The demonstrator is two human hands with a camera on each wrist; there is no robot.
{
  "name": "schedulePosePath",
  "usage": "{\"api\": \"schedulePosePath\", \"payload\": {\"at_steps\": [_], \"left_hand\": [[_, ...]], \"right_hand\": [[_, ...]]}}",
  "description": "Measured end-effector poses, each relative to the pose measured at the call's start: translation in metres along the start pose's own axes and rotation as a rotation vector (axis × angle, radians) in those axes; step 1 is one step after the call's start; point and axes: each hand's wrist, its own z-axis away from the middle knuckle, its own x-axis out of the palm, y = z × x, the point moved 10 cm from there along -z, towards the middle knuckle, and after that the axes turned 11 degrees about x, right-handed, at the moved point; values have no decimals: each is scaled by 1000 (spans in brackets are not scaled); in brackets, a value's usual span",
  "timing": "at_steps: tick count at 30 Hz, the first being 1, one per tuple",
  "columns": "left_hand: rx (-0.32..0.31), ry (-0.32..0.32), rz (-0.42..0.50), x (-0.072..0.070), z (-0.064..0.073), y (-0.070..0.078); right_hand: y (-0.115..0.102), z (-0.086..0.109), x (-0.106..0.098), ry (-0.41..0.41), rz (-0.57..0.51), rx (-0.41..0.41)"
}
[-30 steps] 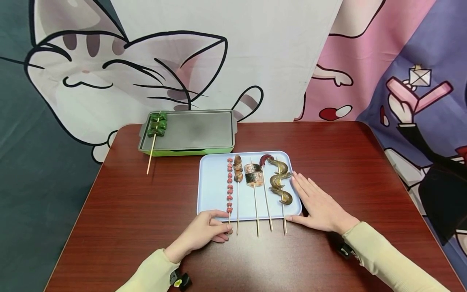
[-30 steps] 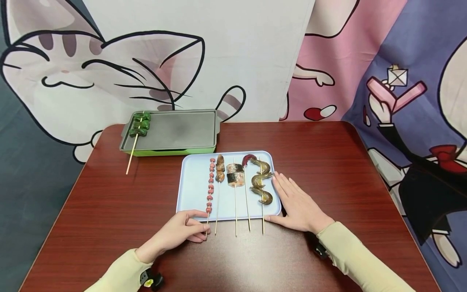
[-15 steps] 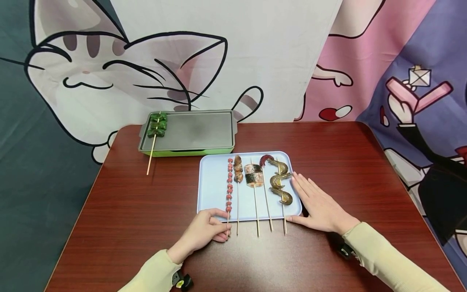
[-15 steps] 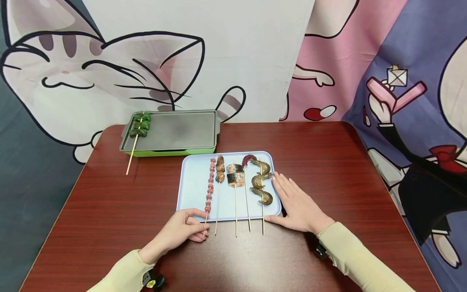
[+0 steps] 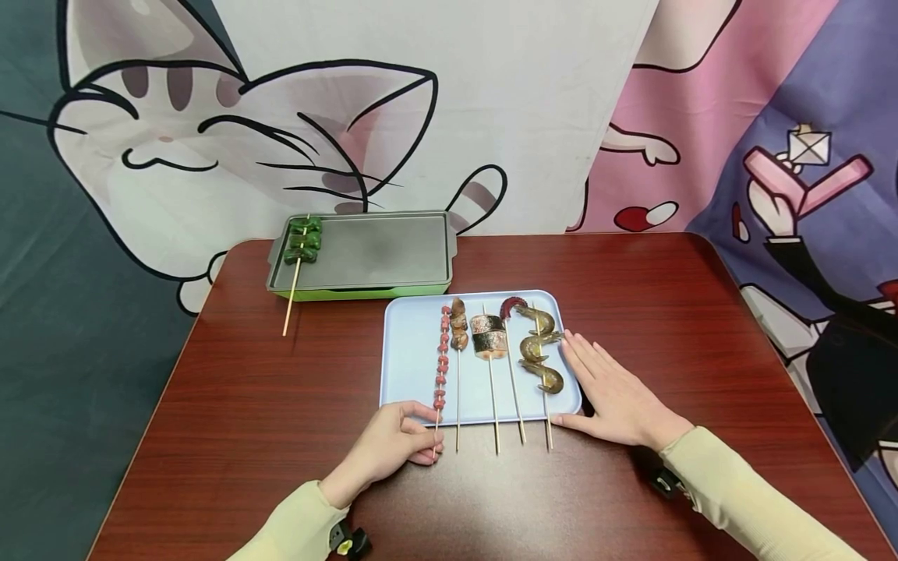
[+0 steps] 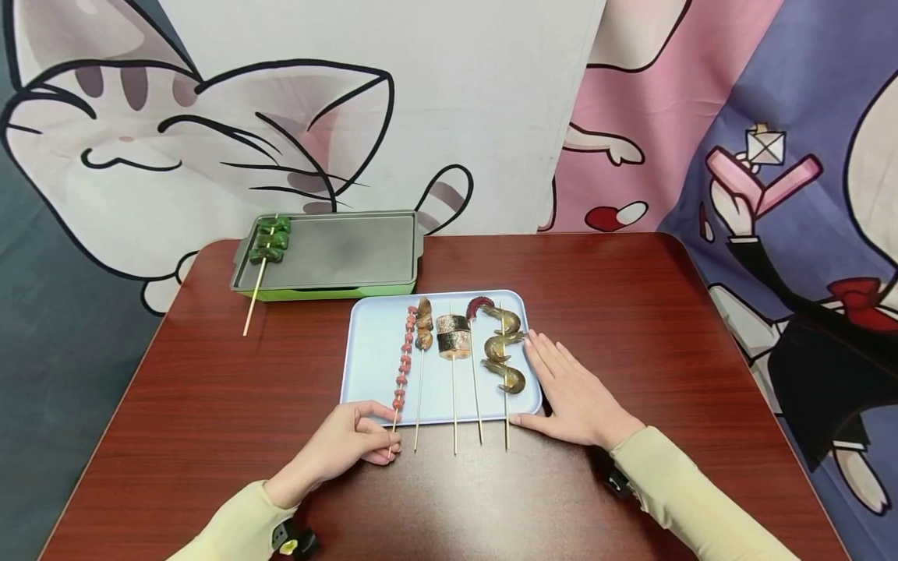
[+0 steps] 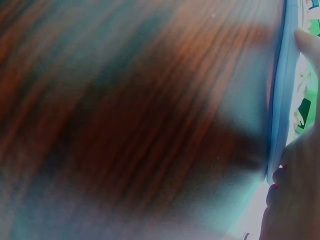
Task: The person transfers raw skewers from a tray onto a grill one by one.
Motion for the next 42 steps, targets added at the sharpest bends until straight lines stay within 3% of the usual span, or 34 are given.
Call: {"api": "schedulePosePath", "payload": {"at_steps": [20, 32, 42], "left_hand": [[47, 19, -53, -6, 1, 3], [76, 28, -115, -11, -2, 15], [148, 48, -221, -21, -5, 33]], "right_hand": [[1, 0, 0, -5, -5, 2], [2, 0, 2, -18, 2, 5], [1, 0, 1, -6, -3, -1]]}}
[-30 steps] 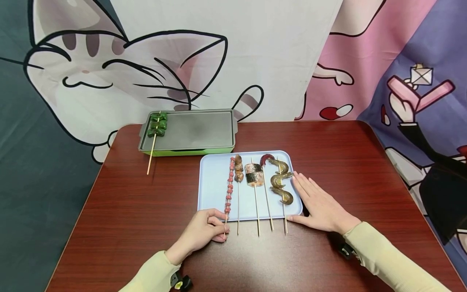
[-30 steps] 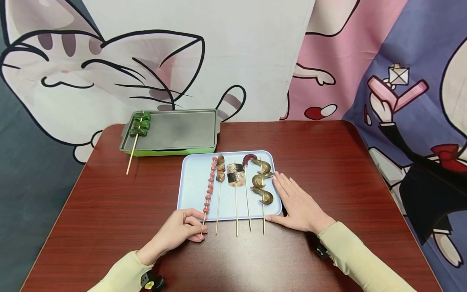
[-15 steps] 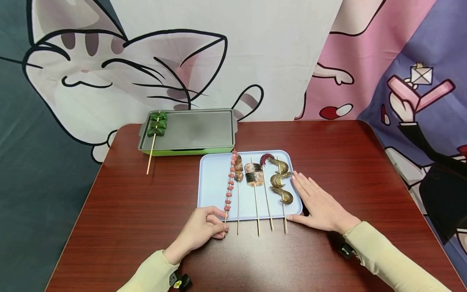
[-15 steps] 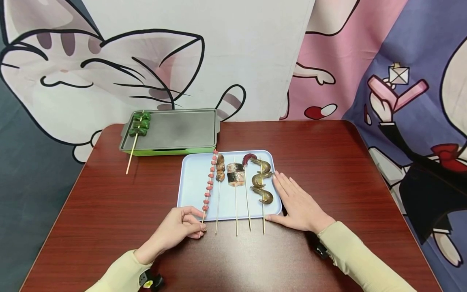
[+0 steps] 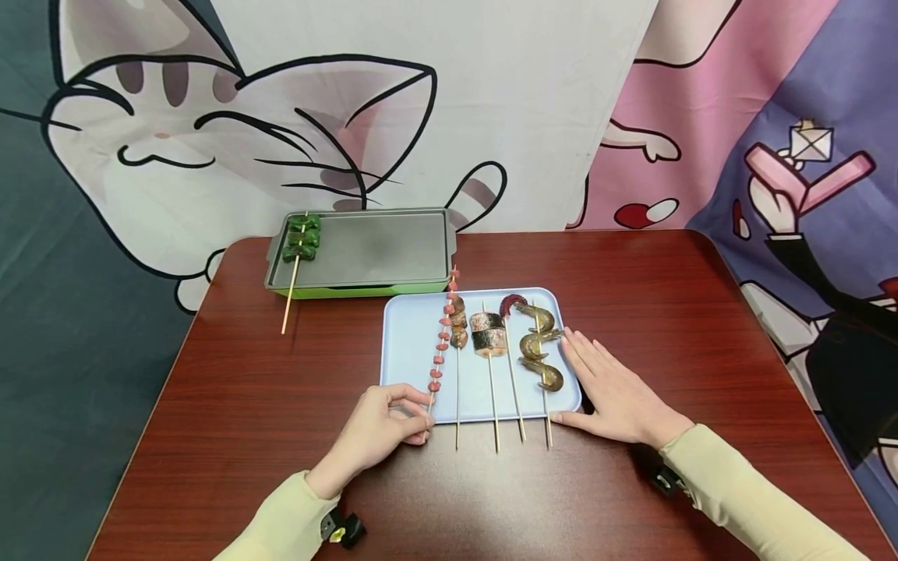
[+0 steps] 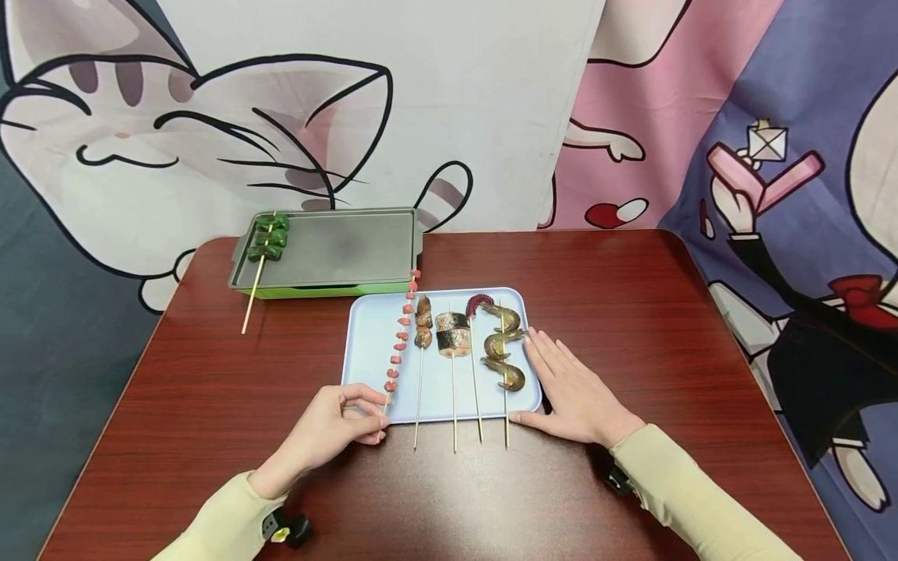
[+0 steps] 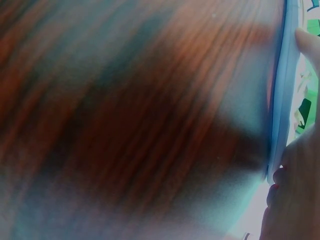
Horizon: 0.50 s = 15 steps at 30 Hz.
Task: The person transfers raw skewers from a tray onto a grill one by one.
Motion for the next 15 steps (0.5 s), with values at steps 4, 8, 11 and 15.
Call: {"api": "schedulePosePath", "payload": {"at_steps": [4, 8, 11, 15], "left_hand": [[15, 24, -41, -8, -3, 5], [10, 57, -49, -17, -4, 9], [-1, 92, -53, -26, -5, 10], [-20, 151, -39, -41, -7, 12]], "right_hand": [[0, 0, -1, 2, -3, 0], [-1, 0, -1, 5, -6, -1], [-1, 0, -2, 5, -3, -3], [-1, 0, -2, 7, -1, -3]]}}
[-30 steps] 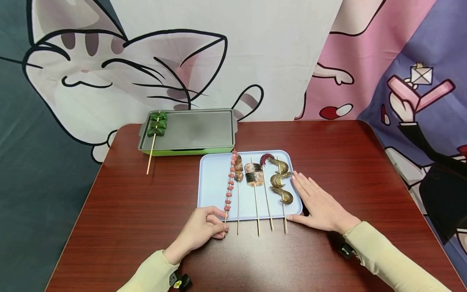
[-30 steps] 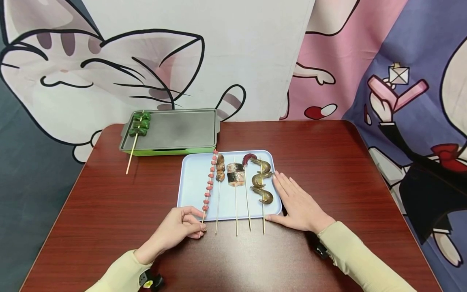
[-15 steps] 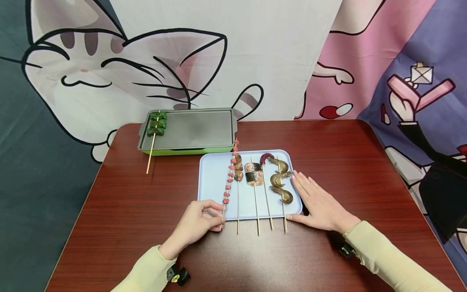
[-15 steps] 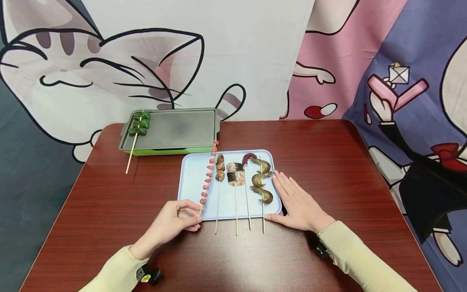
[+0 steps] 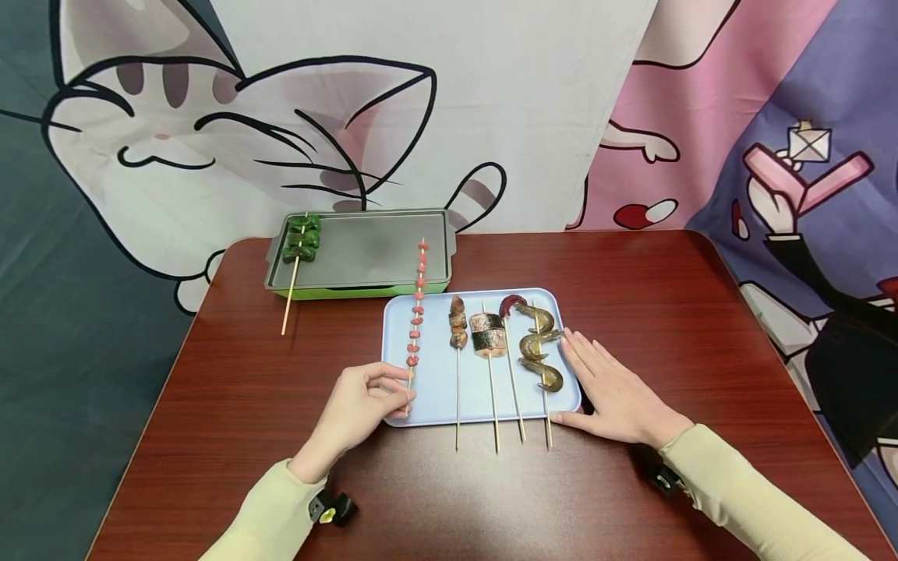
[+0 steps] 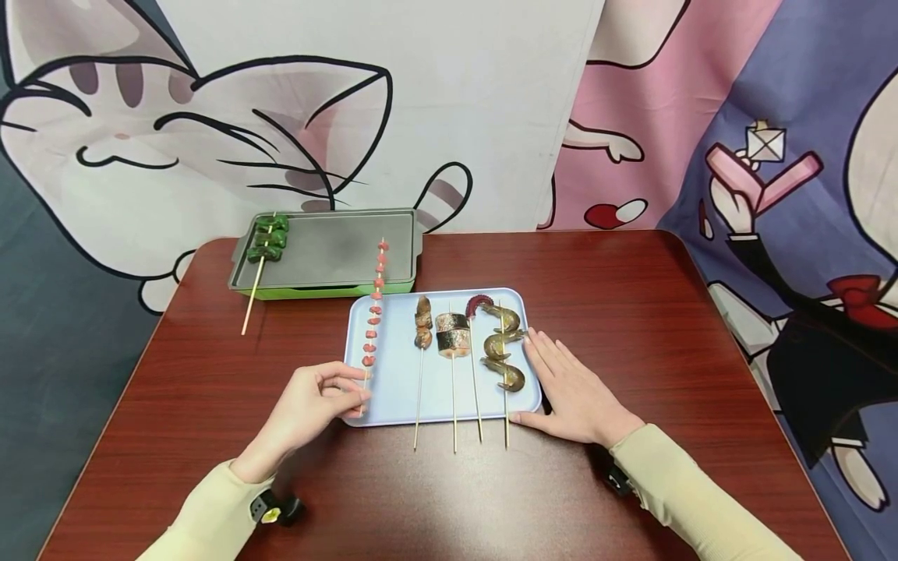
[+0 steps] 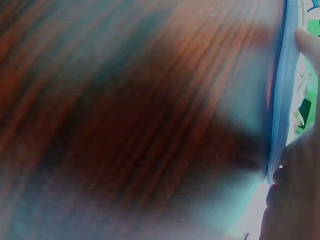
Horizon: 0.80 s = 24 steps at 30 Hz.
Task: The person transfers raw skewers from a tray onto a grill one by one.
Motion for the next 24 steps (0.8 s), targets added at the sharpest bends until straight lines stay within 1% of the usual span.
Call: {"api": "schedulePosePath", "payload": {"at_steps": [5, 9, 18, 21, 24], "left_hand": [[-10, 83, 35, -21, -6, 3], [-3, 128, 42, -39, -13, 6], [17, 191, 29, -84, -31, 12], [18, 205, 1, -101, -38, 13], [2, 216, -33, -115, -44, 12]], "right_hand": [[2, 0, 2, -15, 4, 11], [2, 0, 4, -29, 6, 25], [1, 0, 2, -19, 2, 18], [0, 0, 1, -15, 0, 13], [0, 0, 0, -12, -2, 12]]}}
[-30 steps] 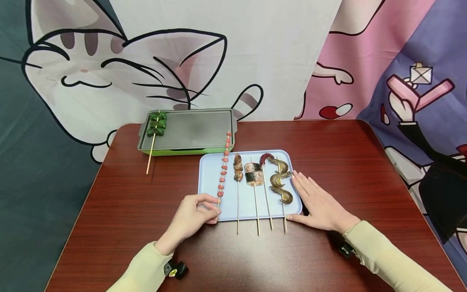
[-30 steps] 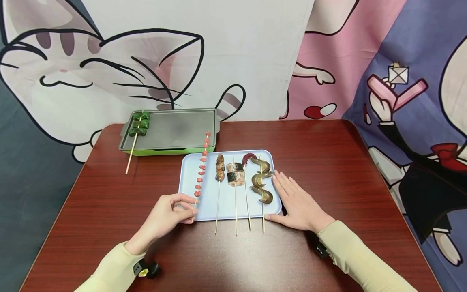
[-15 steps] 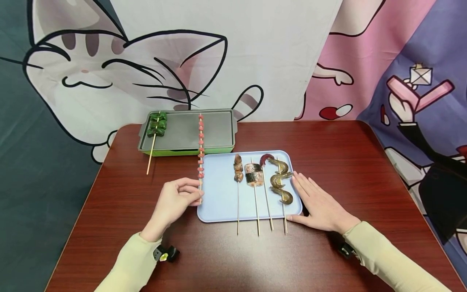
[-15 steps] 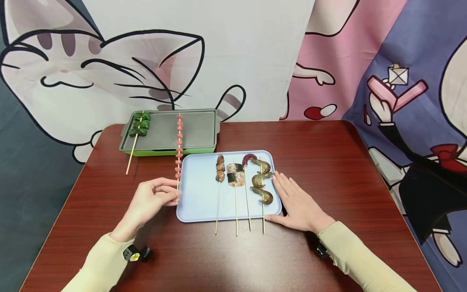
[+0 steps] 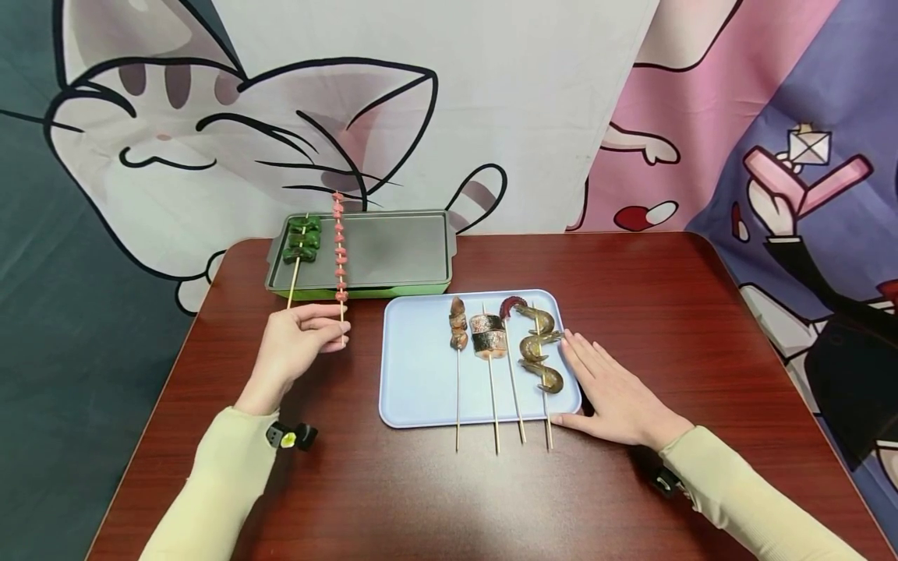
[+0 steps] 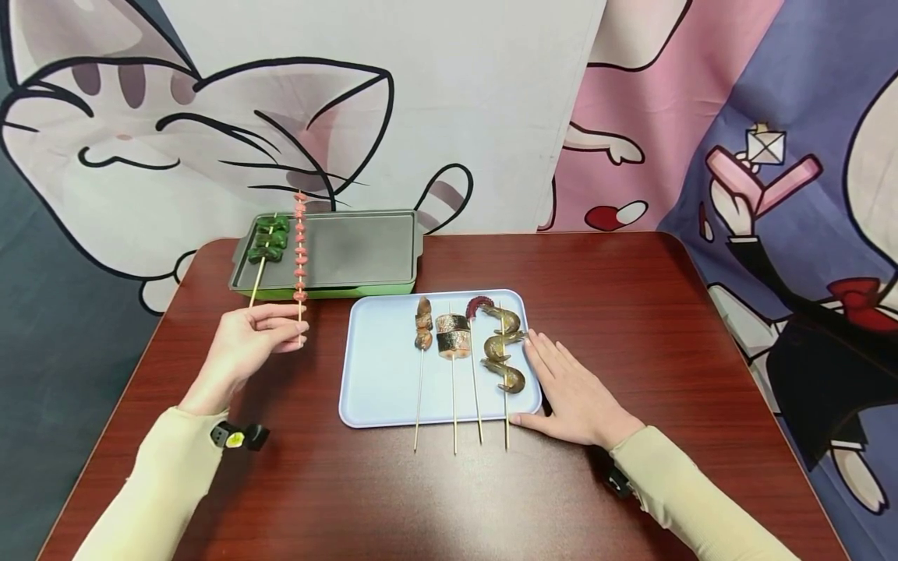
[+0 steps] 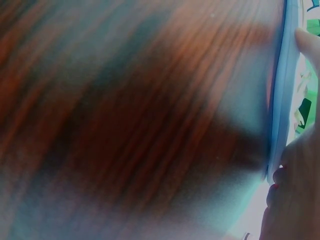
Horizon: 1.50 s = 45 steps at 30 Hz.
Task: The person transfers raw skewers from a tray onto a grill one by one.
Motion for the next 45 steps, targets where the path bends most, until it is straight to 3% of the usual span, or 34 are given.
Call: {"api": "schedulePosePath", "payload": {"at_steps": [12, 20, 33, 45], "left_hand": [[-98, -19, -72, -22, -22, -12], [-129, -42, -188, -31, -30, -16], [-153, -34, -252, -40, -32, -20], [-151, -47, -303, -43, -29, -15]], "right_hand": [[-1, 0, 0, 4, -6, -9], [-1, 1, -1, 10, -7, -13], [0, 0, 0, 2, -6, -3], [0, 0, -1, 10, -7, -5]]}}
